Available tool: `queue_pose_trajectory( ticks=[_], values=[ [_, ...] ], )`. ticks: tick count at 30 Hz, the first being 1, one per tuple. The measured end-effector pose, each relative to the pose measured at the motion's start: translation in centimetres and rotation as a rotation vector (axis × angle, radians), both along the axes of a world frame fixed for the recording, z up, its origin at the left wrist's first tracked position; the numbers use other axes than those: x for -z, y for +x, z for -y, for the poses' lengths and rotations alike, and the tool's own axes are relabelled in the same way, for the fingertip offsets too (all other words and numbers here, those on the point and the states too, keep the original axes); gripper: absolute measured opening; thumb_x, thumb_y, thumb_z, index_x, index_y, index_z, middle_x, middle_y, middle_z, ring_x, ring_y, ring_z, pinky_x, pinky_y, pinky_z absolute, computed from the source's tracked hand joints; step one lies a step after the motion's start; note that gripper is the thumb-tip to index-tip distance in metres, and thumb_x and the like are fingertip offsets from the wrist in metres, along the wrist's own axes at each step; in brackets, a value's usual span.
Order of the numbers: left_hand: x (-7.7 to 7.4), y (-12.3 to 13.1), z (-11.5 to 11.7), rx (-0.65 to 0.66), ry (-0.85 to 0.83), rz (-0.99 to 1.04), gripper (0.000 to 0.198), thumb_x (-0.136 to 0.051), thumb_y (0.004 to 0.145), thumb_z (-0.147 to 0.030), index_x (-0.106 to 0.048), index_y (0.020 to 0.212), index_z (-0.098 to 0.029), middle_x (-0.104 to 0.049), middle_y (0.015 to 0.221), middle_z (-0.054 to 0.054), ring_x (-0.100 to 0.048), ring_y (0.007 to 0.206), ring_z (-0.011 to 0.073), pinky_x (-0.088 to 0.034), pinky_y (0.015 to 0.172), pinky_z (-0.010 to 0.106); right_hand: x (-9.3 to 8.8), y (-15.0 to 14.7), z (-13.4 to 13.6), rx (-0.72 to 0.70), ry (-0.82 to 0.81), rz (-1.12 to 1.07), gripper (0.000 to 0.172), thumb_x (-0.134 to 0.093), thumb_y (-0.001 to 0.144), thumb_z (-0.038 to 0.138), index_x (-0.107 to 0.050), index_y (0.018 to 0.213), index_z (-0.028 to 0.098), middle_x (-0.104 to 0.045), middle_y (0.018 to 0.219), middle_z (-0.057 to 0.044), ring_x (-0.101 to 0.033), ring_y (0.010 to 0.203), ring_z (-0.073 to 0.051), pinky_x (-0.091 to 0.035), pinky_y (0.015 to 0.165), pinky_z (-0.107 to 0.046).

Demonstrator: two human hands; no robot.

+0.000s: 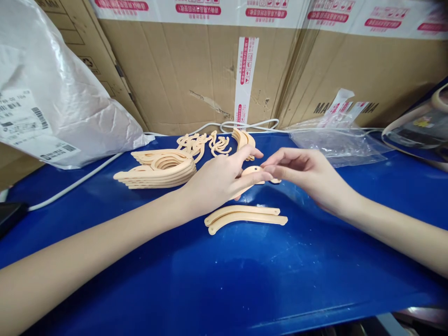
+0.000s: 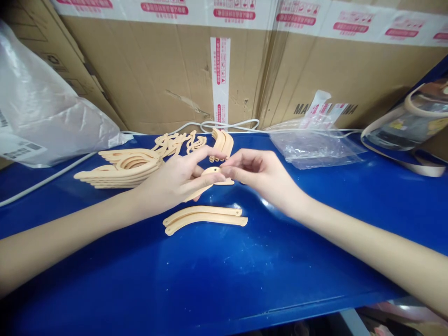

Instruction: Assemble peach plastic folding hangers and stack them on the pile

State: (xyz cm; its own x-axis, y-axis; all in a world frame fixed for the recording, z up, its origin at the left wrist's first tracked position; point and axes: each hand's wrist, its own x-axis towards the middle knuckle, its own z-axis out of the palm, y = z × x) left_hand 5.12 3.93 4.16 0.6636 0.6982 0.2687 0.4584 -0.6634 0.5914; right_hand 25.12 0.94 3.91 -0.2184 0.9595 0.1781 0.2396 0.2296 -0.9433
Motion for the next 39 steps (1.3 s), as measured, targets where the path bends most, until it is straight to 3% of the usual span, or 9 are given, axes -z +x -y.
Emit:
queue_pose_trajectory(
  ticks=[4, 8, 10, 13, 16, 20, 31, 39],
  values=[
    [0.5, -0.3, -0.4, -0.062, 0.101, -0.044, 0.036, -0.062, 0.091, -0.03, -0.049, 0.122, -0.017, -0.068, 0.073, -0.004, -0.062, 0.064, 0.0133, -0.039, 0.058, 0.024, -0.4, 2.6, -2.2, 0.14, 0.044, 0.068, 0.011, -0.073, 0.075, 0.028, -0.068, 0.068, 0.022, -0.066, 0.071, 0.0, -0.058, 0.068, -0.014, -0.045, 0.066, -0.031],
    [1.6, -0.8, -1.2, -0.06, 0.208, -0.033, 0.008, -0.057, 0.093, -0.021, -0.06, 0.099, -0.018, -0.069, 0.098, 0.001, -0.061, 0.079, 0.0127, -0.042, 0.068, 0.024, -0.4, 4.7, -3.9, -0.027, -0.014, 0.218, 0.017, -0.073, 0.074, 0.036, -0.066, 0.067, 0.023, -0.068, 0.07, -0.001, -0.058, 0.065, -0.014, -0.044, 0.063, -0.032],
    [2.1, -0.9, -1.7, -0.026, 0.23, -0.025, 0.006, -0.057, 0.093, -0.02, -0.063, 0.094, -0.018, -0.068, 0.098, 0.001, -0.06, 0.086, 0.0141, -0.043, 0.075, 0.026, -0.3, 5.2, -4.2, -0.1, -0.024, 0.291, 0.02, -0.074, 0.074, 0.041, -0.066, 0.078, 0.023, -0.069, 0.071, -0.001, -0.06, 0.065, -0.015, -0.044, 0.062, -0.032],
    [2.6, -1.0, -2.1, 0.037, 0.244, -0.009, 0.007, -0.059, 0.093, -0.019, -0.066, 0.094, -0.018, -0.068, 0.093, 0.001, -0.059, 0.09, 0.0154, -0.043, 0.081, 0.029, -0.1, 5.2, -3.8, -0.129, 0.091, 0.507, 0.032, -0.07, 0.078, 0.048, -0.066, 0.098, 0.024, -0.07, 0.074, 0.0, -0.06, 0.064, -0.016, -0.041, 0.059, -0.031],
    [3.0, -1.1, -2.3, 0.076, 0.259, -0.011, 0.01, -0.058, 0.094, -0.021, -0.067, 0.097, -0.018, -0.069, 0.094, 0.001, -0.058, 0.091, 0.0163, -0.043, 0.084, 0.031, 0.1, 4.7, -3.2, -0.137, 0.236, 0.747, 0.029, -0.065, 0.083, 0.049, -0.068, 0.096, 0.023, -0.067, 0.073, 0.0, -0.057, 0.061, -0.015, -0.039, 0.059, -0.031],
    [3.3, -1.2, -2.2, 0.106, 0.294, -0.028, 0.012, -0.059, 0.093, -0.024, -0.069, 0.096, -0.018, -0.068, 0.094, 0.002, -0.058, 0.093, 0.0174, -0.044, 0.087, 0.033, 0.4, 4.3, -2.8, -0.155, 0.414, 0.883, 0.022, -0.062, 0.085, 0.044, -0.068, 0.089, 0.023, -0.065, 0.077, -0.003, -0.056, 0.071, -0.018, -0.039, 0.066, -0.033],
    [3.8, -0.9, -2.4, 0.108, 0.313, -0.078, 0.012, -0.055, 0.092, -0.019, -0.065, 0.098, -0.017, -0.066, 0.098, 0.003, -0.059, 0.095, 0.018, -0.044, 0.087, 0.034, 1.0, 4.2, -2.8, -0.16, 0.429, 0.922, 0.026, -0.059, 0.087, 0.046, -0.068, 0.099, 0.024, -0.062, 0.084, -0.004, -0.056, 0.075, -0.018, -0.04, 0.067, -0.032],
    [4.0, -1.0, -2.3, 0.094, 0.385, -0.092, 0.008, -0.054, 0.09, -0.018, -0.061, 0.092, -0.017, -0.064, 0.092, 0.002, -0.059, 0.088, 0.0173, -0.044, 0.081, 0.033, 1.8, 4.2, -3.6, -0.253, 0.281, 0.694, 0.033, -0.055, 0.091, 0.05, -0.068, 0.103, 0.022, -0.063, 0.082, -0.002, -0.054, 0.069, -0.014, -0.041, 0.063, -0.029]
  ],
)
